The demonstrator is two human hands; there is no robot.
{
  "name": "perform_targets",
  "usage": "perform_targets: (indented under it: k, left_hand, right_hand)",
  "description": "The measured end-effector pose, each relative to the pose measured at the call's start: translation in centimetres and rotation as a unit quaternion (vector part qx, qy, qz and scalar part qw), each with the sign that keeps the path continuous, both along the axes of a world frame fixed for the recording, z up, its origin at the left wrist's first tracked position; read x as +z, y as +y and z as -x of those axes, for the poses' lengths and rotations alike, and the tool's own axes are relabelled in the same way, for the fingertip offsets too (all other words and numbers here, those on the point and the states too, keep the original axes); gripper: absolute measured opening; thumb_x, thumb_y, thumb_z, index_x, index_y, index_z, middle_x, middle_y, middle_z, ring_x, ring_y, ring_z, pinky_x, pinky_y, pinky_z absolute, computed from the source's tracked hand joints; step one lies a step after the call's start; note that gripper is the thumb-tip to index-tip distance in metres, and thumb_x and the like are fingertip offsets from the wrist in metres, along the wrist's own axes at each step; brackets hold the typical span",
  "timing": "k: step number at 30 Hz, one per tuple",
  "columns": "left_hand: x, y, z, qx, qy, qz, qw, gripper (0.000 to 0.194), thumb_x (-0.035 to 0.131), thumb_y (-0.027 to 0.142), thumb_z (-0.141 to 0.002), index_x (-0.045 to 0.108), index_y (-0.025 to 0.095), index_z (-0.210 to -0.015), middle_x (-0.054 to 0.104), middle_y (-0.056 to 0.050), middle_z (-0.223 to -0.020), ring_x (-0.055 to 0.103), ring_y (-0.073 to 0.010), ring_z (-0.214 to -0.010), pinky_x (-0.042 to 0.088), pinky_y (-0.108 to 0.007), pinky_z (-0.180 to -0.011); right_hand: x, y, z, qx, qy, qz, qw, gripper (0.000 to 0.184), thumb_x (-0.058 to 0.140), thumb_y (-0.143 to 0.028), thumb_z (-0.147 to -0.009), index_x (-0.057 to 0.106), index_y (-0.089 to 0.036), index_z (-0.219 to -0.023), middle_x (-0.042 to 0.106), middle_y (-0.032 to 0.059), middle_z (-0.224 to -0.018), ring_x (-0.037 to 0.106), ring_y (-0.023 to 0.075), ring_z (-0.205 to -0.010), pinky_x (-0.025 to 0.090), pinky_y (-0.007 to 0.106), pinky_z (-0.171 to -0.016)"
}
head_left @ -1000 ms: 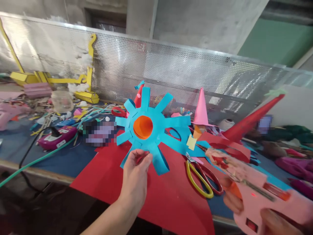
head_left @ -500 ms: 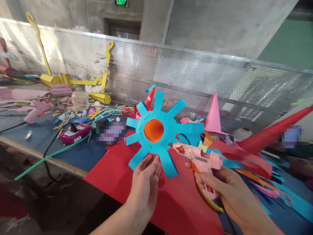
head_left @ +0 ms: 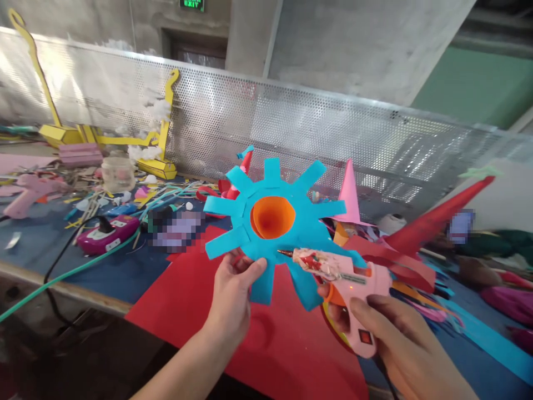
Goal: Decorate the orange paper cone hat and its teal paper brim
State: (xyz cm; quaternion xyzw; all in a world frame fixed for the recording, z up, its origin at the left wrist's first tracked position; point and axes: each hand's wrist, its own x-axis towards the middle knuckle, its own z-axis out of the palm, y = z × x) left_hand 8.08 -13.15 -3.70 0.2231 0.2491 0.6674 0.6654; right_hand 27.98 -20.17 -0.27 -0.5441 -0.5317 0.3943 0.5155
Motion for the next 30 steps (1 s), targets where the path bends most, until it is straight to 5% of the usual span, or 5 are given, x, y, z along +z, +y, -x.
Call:
perform_targets:
  k: [6,13,20,24,30]
  left_hand:
    - [0.1,0.0,1.2,0.026,0.039,-0.052,0.998,0.043,0.086,0.020,-0.066,0.043,0.018,-0.072,0.044,0.009,-0.062,0.043,-0.0030,-0.055,0.040,-0.015,-0.053]
    - [-0.2,-0.2,1.1,0.014,0.053,-0.061,0.997,0.047,0.085,0.020,-0.067,0.038,0.019,-0.069,0.043,0.009,-0.059,0.039,-0.0038,-0.053,0.036,-0.016,-0.051]
    - [-0.5,-0.2,1.1,0.001,0.066,-0.084,0.994,0.040,0.082,0.019,-0.071,0.042,0.019,-0.074,0.050,0.008,-0.066,0.047,-0.0050,-0.060,0.041,-0.017,-0.059]
    - [-0.5,-0.4,1.1,-0.014,0.075,-0.087,0.993,0.034,0.081,0.022,-0.072,0.049,0.019,-0.084,0.063,0.002,-0.083,0.061,-0.0124,-0.080,0.049,-0.025,-0.075]
    - [0.0,-0.8,0.9,-0.005,0.086,-0.070,0.994,0.045,0.084,0.021,-0.068,0.054,0.020,-0.101,0.070,-0.003,-0.095,0.066,-0.0184,-0.089,0.052,-0.030,-0.080]
  right_hand:
    - [-0.1,-0.8,0.3,0.016,-0.023,-0.010,1.000,0.040,0.060,-0.054,-0.089,0.065,-0.017,-0.077,0.065,0.0069,-0.067,0.056,0.0176,-0.054,0.043,0.030,-0.050]
    - [-0.2,-1.0,0.4,0.008,0.000,0.003,1.000,0.040,0.062,-0.052,-0.088,0.057,-0.018,-0.068,0.060,0.0035,-0.062,0.055,0.0158,-0.055,0.042,0.028,-0.051]
    - [0.4,-1.1,0.7,0.010,-0.049,0.011,0.999,0.045,0.059,-0.058,-0.088,0.058,-0.018,-0.070,0.059,0.0039,-0.061,0.054,0.0160,-0.056,0.043,0.027,-0.050]
    - [0.9,-1.2,1.1,0.012,-0.073,0.017,0.997,0.045,0.060,-0.060,-0.087,0.060,-0.017,-0.072,0.061,0.0045,-0.063,0.055,0.0165,-0.058,0.044,0.027,-0.051]
    - [0.8,-1.0,0.8,0.044,-0.104,0.038,0.993,0.049,0.049,-0.060,-0.093,0.064,-0.018,-0.074,0.061,0.0042,-0.064,0.056,0.0166,-0.058,0.045,0.028,-0.054]
